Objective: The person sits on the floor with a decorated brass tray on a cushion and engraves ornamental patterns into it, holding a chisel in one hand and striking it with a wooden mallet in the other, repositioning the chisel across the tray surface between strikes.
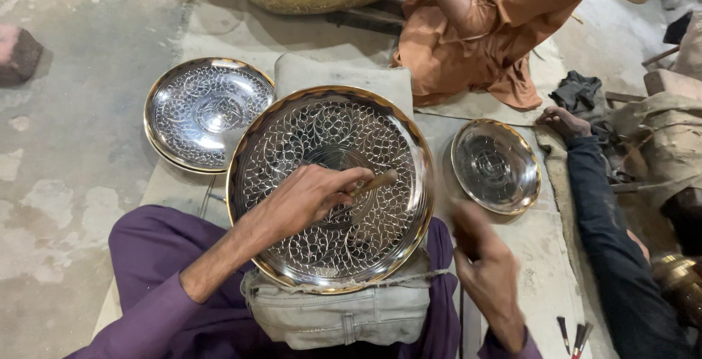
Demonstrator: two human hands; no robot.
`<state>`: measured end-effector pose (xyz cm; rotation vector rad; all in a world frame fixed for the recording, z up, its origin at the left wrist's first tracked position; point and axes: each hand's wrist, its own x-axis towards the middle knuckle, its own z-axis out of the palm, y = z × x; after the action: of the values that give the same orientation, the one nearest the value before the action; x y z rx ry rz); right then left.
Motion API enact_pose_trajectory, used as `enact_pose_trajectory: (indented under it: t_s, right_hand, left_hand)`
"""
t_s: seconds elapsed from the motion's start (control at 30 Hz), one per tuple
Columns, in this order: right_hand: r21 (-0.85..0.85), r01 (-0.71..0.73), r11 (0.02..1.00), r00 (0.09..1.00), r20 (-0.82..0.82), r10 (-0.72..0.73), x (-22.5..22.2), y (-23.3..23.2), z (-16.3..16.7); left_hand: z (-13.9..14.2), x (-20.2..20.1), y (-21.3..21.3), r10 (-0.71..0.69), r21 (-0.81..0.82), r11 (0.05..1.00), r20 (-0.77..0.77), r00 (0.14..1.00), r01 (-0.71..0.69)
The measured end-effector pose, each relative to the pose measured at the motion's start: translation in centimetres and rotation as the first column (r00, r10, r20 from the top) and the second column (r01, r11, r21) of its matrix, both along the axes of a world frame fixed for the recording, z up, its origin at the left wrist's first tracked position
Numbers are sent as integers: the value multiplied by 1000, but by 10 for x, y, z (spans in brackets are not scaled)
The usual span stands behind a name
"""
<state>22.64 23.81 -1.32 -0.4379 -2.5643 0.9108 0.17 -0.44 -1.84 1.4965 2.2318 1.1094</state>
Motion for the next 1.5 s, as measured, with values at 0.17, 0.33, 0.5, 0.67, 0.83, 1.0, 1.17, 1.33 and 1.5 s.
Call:
enact_pose_trajectory:
  t_s: [0.17,0.33,0.5,0.67,0.83,1.0,1.17,1.33,1.5]
  right_hand:
    - [134,23,991,1000,-21,-20,-12,2,11]
    - [-414,92,906,995,15,-94,-31,5,6]
    - [-273,-98,957,989,-136,63,-48,5,-3]
    - [-329,-94,940,994,-88,68,-32,-9,-1]
    - [-370,125,921,986,146,-75,-11,-23,5]
    - [-777,-304,551,923,-383,-32,18,-25,-2]
    - [-821,-263,506,964,-203,172,12,-36,-32]
    - [-740,-48,671,984,78,157,-5,-15,-11]
    - [-288,-227,930,973,-24,230,-42,14,32]
  left_hand:
    - [6,11,-17,230,268,932,84,970,-244]
    - [-4,31,-55,431,449,732,277,859,-512]
    - [-26,32,-60,470,525,698,179,864,-488]
    - [-29,3,-63,569,421,726,75,819,-543]
    - [-18,-25,-53,462,384,790,141,876,-478]
    - [-12,-16,-32,416,342,800,273,867,-492]
    - [-9,-22,-22,378,314,814,351,857,-488]
    - [-9,-22,-18,369,282,839,334,867,-466]
    - [-6,-25,-15,301,315,862,312,901,-397]
